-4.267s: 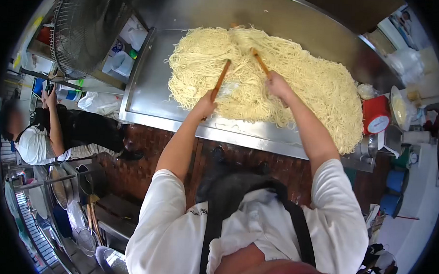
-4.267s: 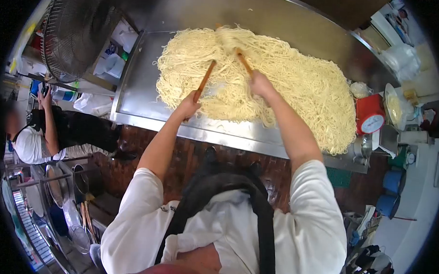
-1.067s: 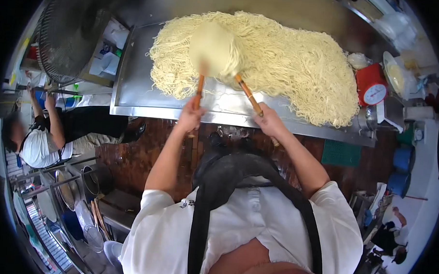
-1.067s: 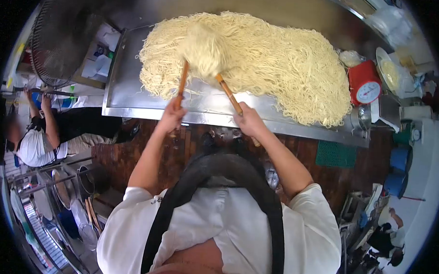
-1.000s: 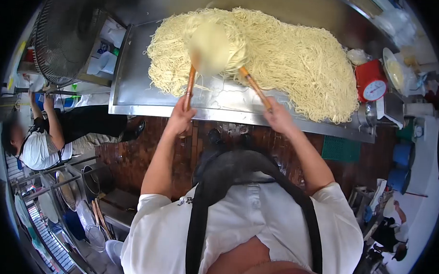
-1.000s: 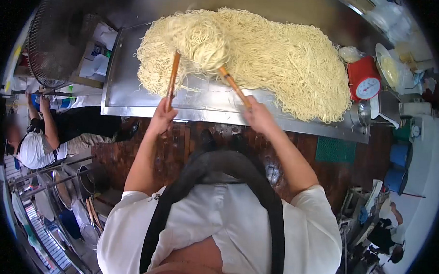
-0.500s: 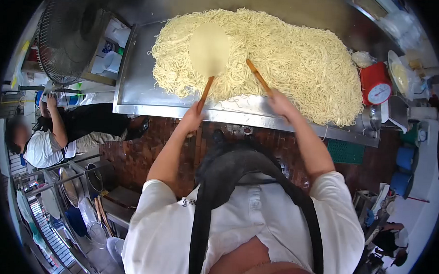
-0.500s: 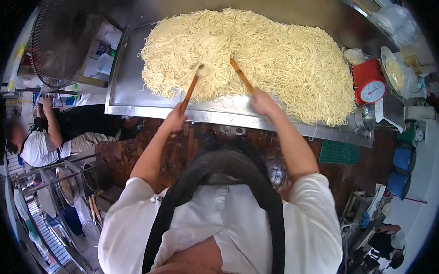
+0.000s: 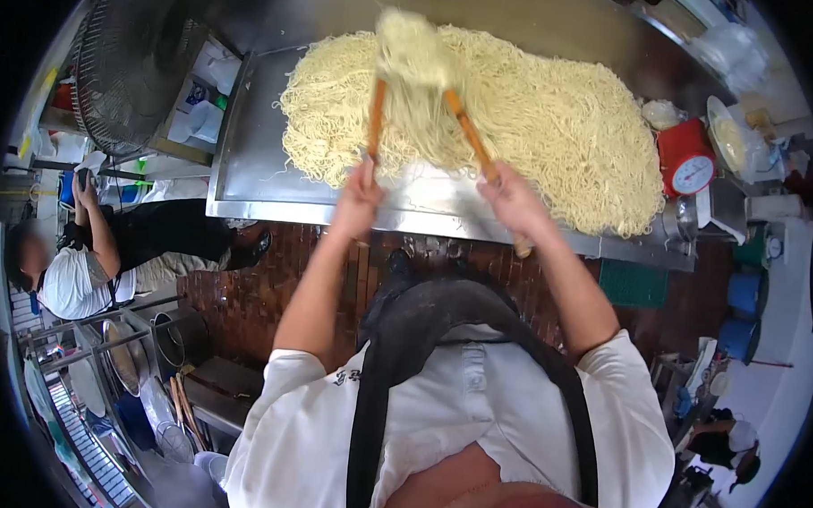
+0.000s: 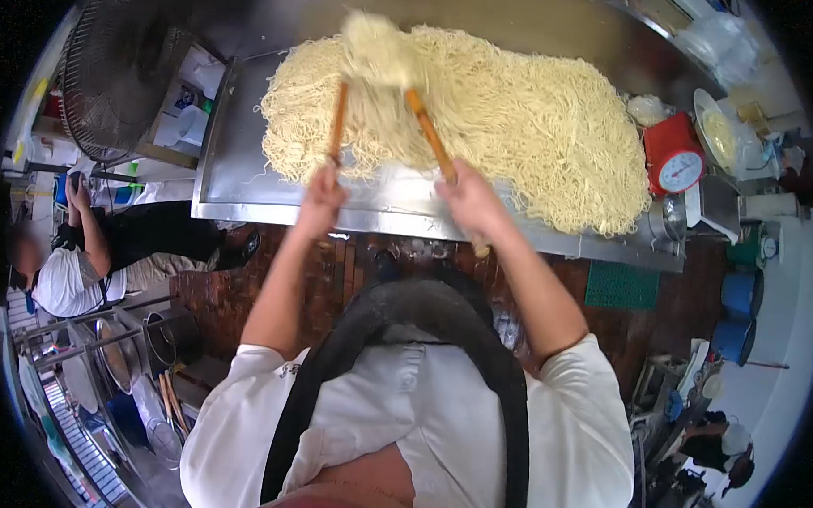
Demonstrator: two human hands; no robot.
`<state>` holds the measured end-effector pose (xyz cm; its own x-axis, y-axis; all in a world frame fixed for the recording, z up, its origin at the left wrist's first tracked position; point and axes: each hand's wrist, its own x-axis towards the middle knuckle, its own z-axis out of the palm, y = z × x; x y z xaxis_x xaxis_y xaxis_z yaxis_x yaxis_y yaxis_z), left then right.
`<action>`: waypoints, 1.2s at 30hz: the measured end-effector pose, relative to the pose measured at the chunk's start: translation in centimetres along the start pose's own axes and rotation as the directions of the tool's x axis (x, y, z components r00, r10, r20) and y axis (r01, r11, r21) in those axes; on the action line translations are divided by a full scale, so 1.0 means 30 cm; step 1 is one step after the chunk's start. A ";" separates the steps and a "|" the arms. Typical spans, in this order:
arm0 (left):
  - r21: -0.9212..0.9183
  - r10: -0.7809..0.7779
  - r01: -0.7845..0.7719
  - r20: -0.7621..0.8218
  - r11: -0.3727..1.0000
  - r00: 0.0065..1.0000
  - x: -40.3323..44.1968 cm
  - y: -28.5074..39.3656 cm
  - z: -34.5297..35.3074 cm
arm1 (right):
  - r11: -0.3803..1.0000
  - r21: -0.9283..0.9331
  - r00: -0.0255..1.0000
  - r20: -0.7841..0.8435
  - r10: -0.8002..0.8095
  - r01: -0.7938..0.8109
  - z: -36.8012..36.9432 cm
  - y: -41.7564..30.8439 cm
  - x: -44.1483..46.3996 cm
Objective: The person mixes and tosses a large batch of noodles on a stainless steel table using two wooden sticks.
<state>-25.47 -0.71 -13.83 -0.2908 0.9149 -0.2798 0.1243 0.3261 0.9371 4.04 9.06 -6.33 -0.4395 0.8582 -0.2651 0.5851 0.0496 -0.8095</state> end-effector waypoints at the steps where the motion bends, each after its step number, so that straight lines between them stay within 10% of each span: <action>1: 0.001 -0.058 0.058 0.043 0.998 0.997 -0.024 0.122 -0.057 | 1.000 -0.018 1.000 0.008 0.023 -0.023 -0.073 -0.108 -0.029; 6: 0.418 -0.071 0.044 0.050 0.908 0.996 -0.015 0.065 -0.265 | 0.965 -0.241 0.984 -0.114 -0.136 0.105 -0.269 0.101 -0.043; 11: 0.579 -0.173 0.108 0.058 0.808 0.983 -0.316 -0.131 -0.451 | 0.831 -0.399 0.900 0.034 0.435 -0.387 -0.482 0.345 -0.498; 14: 0.581 -0.053 -0.111 0.257 0.806 0.965 -0.171 -0.247 -0.237 | 0.868 -0.489 0.991 0.051 0.127 -0.086 -0.245 0.659 -0.356; 15: 0.612 -0.220 0.068 0.177 0.788 0.959 -0.084 -0.209 -0.123 | 0.909 -0.410 0.997 -0.010 0.077 -0.074 -0.121 0.748 -0.251; 17: 0.479 0.133 -0.247 0.259 0.843 0.957 0.150 -0.310 0.038 | 0.962 -0.273 1.000 -0.023 0.014 -0.020 -0.037 0.615 -0.068; 18: 0.461 -0.287 0.134 0.280 0.877 0.916 0.132 -0.060 0.110 | 0.968 -0.250 0.999 -0.034 0.008 -0.016 -0.056 0.529 -0.078; 20: 0.192 -0.175 0.113 0.346 0.975 0.922 0.081 -0.082 0.092 | 0.978 -0.210 0.998 -0.061 -0.008 -0.005 -0.163 0.357 -0.108; 22: 0.291 -0.161 0.068 0.308 0.954 0.938 -0.016 -0.138 0.057 | 0.979 -0.190 0.994 -0.096 0.053 -0.071 -0.189 0.365 -0.215; 25: 0.352 0.321 -0.408 0.280 0.843 0.905 0.036 -0.410 0.119 | 0.982 -0.161 0.991 -0.104 0.080 -0.096 -0.053 0.573 -0.268; 28: 0.166 -0.209 0.154 0.395 0.974 0.895 0.068 -0.082 0.266 | 0.994 -0.043 0.995 -0.045 0.094 -0.096 0.021 0.457 -0.183; 33: 0.005 -0.146 0.157 0.403 0.988 0.904 -0.168 0.216 0.106 | 0.991 -0.132 0.976 -0.215 -0.028 -0.001 -0.367 0.228 -0.319; 36: 0.291 -0.191 0.074 0.397 0.954 0.898 -0.203 0.060 -0.152 | 0.973 -0.230 0.970 -0.240 -0.037 -0.020 -0.620 0.375 -0.495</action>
<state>-27.79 -6.79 -9.48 0.0923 0.8536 -0.5127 0.3733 0.4477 0.8125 29.84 6.37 -1.75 -0.2848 0.9532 -0.1014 0.7349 0.1491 -0.6616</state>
